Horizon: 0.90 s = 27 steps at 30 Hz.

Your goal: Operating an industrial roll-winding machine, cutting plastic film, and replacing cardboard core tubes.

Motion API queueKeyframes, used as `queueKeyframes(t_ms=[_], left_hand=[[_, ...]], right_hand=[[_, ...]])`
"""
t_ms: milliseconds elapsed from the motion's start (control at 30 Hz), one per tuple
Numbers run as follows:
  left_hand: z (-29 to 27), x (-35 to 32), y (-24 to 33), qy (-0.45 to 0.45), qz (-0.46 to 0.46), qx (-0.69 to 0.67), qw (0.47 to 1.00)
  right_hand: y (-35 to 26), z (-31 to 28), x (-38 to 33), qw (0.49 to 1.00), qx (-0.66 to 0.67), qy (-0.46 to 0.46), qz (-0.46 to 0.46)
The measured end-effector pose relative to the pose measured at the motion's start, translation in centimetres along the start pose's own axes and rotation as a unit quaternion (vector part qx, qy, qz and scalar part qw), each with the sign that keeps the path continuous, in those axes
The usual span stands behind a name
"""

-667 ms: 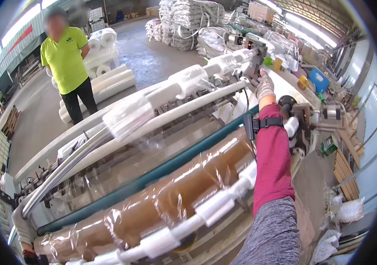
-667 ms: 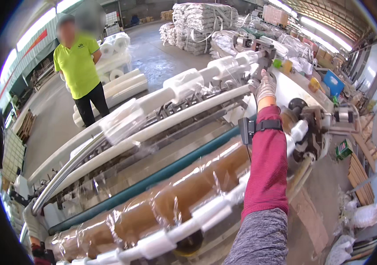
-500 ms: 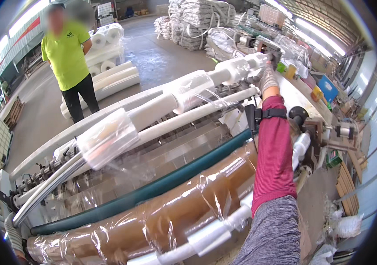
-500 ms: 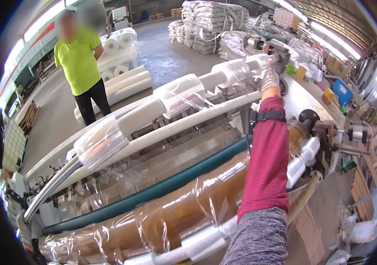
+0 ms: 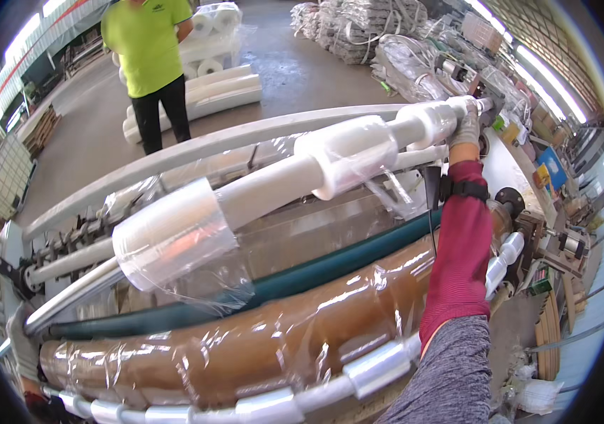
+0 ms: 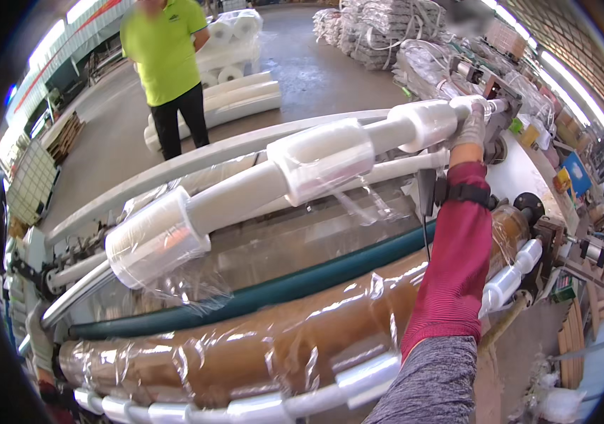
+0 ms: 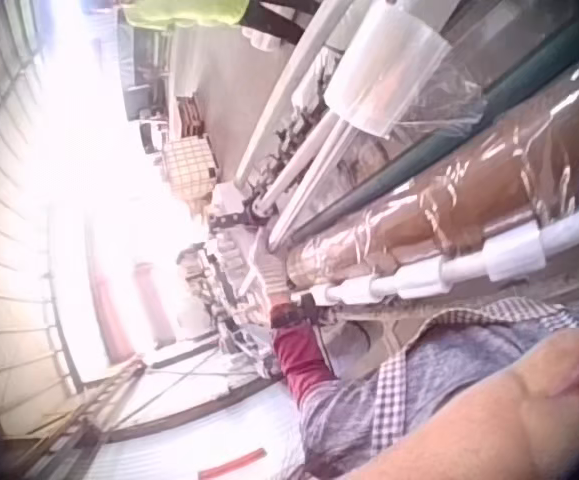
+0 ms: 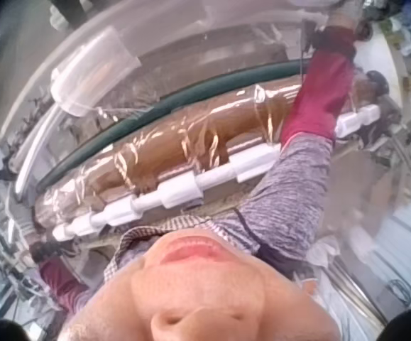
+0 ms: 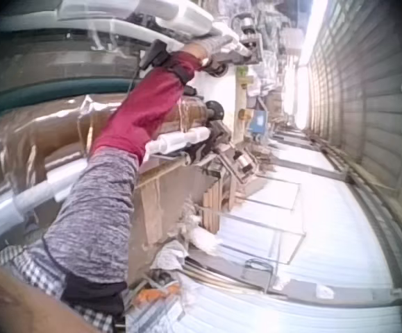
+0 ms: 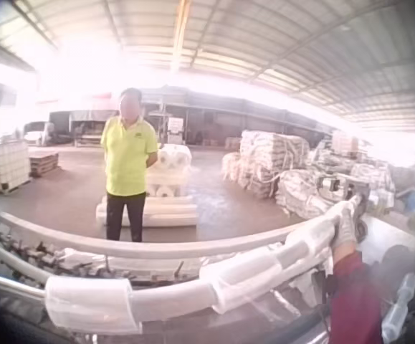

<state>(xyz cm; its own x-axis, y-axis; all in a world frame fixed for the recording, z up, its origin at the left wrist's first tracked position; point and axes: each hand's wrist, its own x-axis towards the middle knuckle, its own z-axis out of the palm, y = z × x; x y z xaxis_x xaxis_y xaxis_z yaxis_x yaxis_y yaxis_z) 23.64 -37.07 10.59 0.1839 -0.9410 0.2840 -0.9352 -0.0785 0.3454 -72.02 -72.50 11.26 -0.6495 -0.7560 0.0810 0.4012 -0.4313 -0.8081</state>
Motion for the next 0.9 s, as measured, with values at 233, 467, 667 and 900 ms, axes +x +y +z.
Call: queueKeyframes(t_ms=[233, 467, 667, 900], left_hand=[[-0.5, 1.1, 15.3, -0.062, 0.200, -0.109, 0.972], [-11.5, -3.0, -4.4, -0.046, 0.158, -0.065, 0.984], [-19.6, -6.9, -19.8, -0.111, 0.123, 0.048, 0.985], [-21.8, -8.1, -24.3, -0.073, 0.127, 0.099, 0.984]], right_hand=[[4.6, 7.4, -18.2, 0.991, 0.102, -0.051, 0.069], [9.3, 21.1, -46.3, 0.969, 0.163, -0.108, 0.148], [12.8, 28.0, -70.2, 0.971, 0.081, -0.120, 0.189], [15.5, 36.2, -90.5, 0.868, 0.106, -0.327, 0.359]])
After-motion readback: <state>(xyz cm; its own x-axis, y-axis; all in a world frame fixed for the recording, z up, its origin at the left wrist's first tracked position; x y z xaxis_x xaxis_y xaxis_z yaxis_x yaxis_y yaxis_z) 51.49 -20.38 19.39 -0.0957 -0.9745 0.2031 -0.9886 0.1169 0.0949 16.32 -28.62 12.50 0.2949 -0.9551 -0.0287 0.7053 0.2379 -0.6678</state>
